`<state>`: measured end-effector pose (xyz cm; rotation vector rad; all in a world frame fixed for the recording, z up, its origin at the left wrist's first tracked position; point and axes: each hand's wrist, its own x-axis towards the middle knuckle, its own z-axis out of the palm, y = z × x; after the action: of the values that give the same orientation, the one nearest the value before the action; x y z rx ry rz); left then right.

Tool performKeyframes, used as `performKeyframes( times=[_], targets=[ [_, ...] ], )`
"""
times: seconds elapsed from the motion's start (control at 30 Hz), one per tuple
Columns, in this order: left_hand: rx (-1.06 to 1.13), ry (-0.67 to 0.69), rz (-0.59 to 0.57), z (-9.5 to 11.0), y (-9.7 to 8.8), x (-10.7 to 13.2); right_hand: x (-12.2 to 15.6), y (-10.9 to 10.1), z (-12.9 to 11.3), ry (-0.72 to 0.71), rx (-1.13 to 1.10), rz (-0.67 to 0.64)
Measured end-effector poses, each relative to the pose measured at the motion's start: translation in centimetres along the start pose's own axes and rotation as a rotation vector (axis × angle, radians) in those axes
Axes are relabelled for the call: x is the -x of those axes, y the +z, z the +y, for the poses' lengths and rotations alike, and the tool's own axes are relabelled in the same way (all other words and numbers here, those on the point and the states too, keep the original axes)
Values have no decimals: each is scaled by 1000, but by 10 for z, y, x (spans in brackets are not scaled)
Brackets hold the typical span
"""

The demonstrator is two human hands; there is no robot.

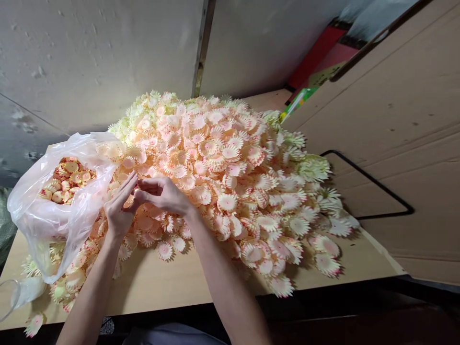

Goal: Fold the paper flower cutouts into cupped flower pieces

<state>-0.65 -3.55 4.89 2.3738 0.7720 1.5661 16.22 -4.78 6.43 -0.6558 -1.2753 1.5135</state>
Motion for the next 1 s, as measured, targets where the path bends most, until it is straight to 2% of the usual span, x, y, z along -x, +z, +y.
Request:
performKeyframes(
  times=[0.13, 0.3, 0.43, 0.6, 0.67, 0.8, 1.0],
  targets=[
    [-56, 68, 24, -1, -2, 5, -2, 1, 2, 4, -2, -57],
    [-96, 79, 24, -1, -3, 11, -2, 5, 0, 11, 15, -92],
    [-84, 80, 52, -1, -4, 13, -1, 12, 0, -8, 114, -71],
    [-99, -32, 116, -2, -4, 14, 0, 16, 0, -112, 282, 157],
    [-16, -118, 129, -3, -3, 14, 0, 13, 0, -163, 335, 211],
    [272, -353, 130, -1, -4, 11, 1, 6, -2, -202, 334, 226],
    [373, -451, 219, 3, -10, 3, 4, 6, -5, -220, 477, 164]
  ],
)
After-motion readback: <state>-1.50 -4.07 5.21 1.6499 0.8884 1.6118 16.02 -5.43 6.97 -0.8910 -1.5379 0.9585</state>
